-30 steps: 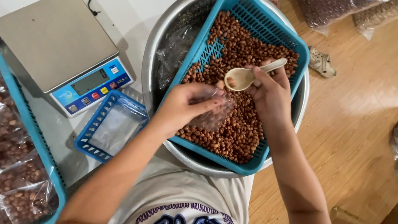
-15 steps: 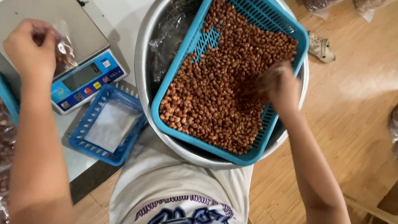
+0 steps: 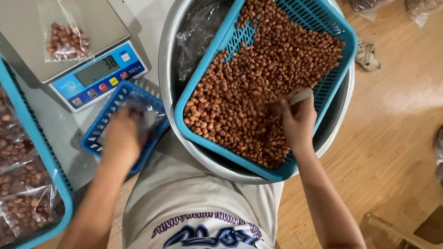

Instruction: The person scoops peanuts from a blue basket into small plastic bags using a spoon. They place the filled bags onto a digital scale to weigh them and then move the weighed bags into a larger blue tray.

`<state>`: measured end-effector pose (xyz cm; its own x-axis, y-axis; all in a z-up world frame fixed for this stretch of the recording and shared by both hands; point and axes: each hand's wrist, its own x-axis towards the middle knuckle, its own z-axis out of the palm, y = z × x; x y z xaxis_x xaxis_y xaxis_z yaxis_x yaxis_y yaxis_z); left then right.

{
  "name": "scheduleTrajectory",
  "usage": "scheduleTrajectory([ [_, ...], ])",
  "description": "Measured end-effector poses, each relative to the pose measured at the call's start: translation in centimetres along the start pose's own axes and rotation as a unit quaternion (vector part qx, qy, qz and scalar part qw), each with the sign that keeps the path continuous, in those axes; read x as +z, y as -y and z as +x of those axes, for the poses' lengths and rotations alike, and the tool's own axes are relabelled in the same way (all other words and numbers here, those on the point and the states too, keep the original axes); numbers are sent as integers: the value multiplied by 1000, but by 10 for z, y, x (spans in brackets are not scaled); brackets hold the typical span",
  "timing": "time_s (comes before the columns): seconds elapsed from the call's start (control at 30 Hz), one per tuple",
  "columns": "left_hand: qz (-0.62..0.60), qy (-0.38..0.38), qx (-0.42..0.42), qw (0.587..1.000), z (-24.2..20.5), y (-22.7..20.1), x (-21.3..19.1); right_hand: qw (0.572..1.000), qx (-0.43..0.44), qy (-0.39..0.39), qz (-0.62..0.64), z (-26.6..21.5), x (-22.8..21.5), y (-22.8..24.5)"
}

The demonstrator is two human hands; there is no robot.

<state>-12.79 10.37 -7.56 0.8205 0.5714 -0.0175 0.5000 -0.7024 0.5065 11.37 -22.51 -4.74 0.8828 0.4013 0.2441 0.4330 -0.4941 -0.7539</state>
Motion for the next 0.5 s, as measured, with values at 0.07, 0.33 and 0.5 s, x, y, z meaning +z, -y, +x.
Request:
scheduleTrajectory([
  [0.07, 51, 42, 22, 998, -15, 1, 16, 996, 33, 18, 83, -5, 15, 26],
  [0.33, -255, -27, -98, 962, -11, 25, 33, 881, 228, 62, 410, 8, 45, 59],
  [0.5, -696, -141, -85, 698, 24, -50, -14, 878, 217, 27, 426, 17, 34, 75],
])
